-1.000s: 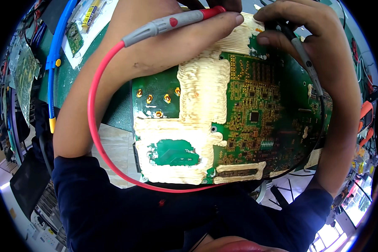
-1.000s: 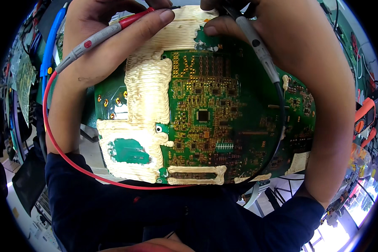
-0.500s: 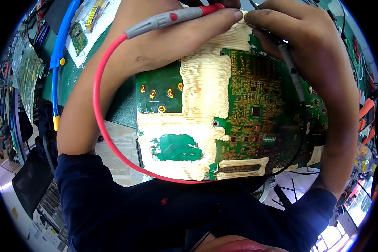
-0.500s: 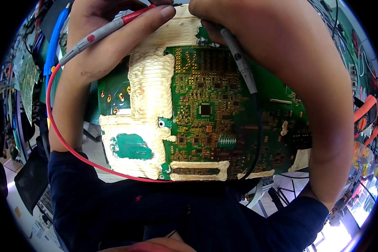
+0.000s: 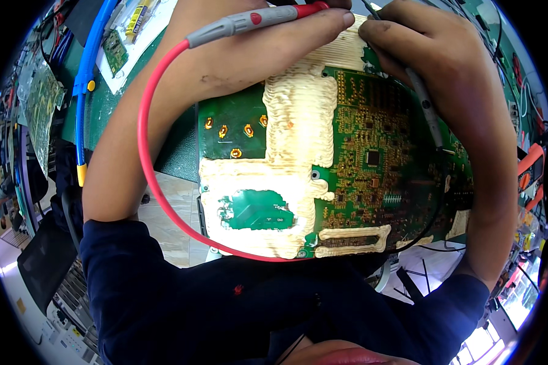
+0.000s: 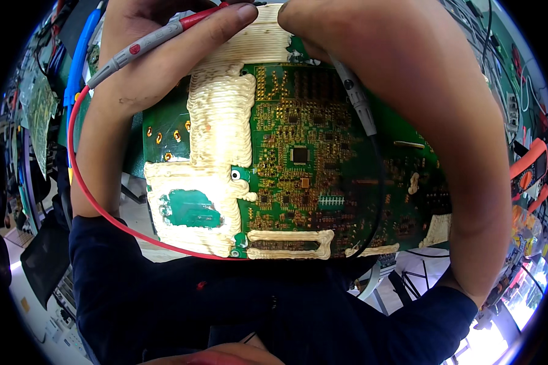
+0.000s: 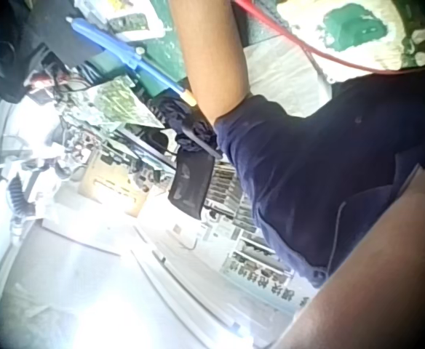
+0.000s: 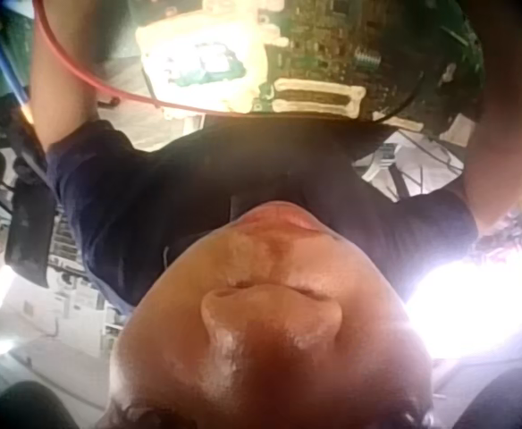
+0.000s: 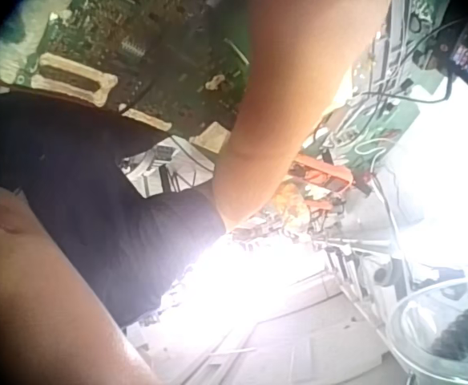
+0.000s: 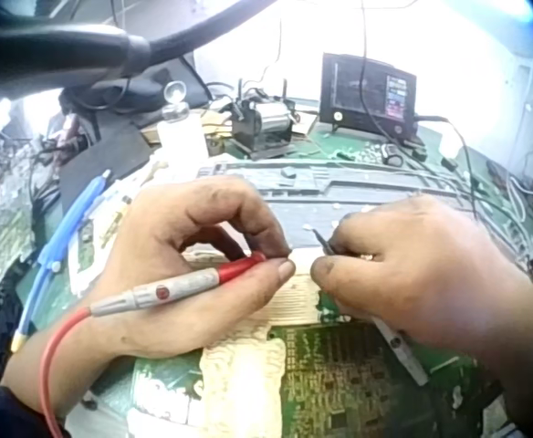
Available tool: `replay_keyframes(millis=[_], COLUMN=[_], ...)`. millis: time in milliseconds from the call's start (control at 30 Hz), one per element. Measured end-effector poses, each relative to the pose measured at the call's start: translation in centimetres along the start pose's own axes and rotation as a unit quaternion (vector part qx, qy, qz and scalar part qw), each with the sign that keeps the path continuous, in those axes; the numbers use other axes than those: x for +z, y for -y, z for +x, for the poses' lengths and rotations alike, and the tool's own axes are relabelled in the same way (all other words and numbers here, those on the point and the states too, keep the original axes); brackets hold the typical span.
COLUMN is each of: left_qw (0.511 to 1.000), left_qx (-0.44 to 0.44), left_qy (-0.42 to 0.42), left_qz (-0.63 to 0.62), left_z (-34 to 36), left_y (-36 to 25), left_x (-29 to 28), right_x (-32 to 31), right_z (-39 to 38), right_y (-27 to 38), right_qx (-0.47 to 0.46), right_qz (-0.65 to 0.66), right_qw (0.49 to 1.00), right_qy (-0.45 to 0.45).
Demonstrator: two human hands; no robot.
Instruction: The person uses two multimeter probes to test different points on a green circuit board, moving the probes to various components across the surface of the board.
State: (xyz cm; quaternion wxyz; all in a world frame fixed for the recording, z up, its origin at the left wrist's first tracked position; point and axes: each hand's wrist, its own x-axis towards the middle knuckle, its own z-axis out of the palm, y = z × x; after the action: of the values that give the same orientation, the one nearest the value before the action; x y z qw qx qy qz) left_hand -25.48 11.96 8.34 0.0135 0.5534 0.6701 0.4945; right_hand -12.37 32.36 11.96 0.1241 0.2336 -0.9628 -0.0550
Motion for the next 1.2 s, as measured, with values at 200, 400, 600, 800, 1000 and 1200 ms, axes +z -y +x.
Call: replay_keyframes(millis=[200,400,600,800,1000,1200], left_qw=[0.999,1.000,0.994,1.000,0.999,1.000], left_qx=[0.015,0.017,-0.040,-0.004,-0.010,0.008], left_qy=[-0.009,0.011,0.000,-0.002,-0.007,-0.011], left_qz=[-0.029,-0.014,0.099,-0.026,-0.051,-0.019], left_z=[-0.2,0.1,0.1,-0.2,-0.1,-0.2], left_y=[0.3,0.2,-2.6,0.3,-0.3,-0.4], left_x=[-0.1,-0.1,0.4,0.1,0.0,0.0], right_x=[-1.4,-0.2,0.4,0.6,-1.4,-0.8], right_z=[1.0,1.0,0.8,0.9,0.6,0.5], right_y=[0.5,-2.2,-0.7,-0.3,-0.5,-0.7], right_qx=[0.021,0.031,0.145,0.113,0.105,0.113], right_qz=[-0.005,0.154,0.207,0.193,0.278,0.266], right_qw=[0.999,0.987,0.958,0.957,0.955,0.957], right_qy=[0.048,-0.032,-0.136,-0.185,-0.018,0.004])
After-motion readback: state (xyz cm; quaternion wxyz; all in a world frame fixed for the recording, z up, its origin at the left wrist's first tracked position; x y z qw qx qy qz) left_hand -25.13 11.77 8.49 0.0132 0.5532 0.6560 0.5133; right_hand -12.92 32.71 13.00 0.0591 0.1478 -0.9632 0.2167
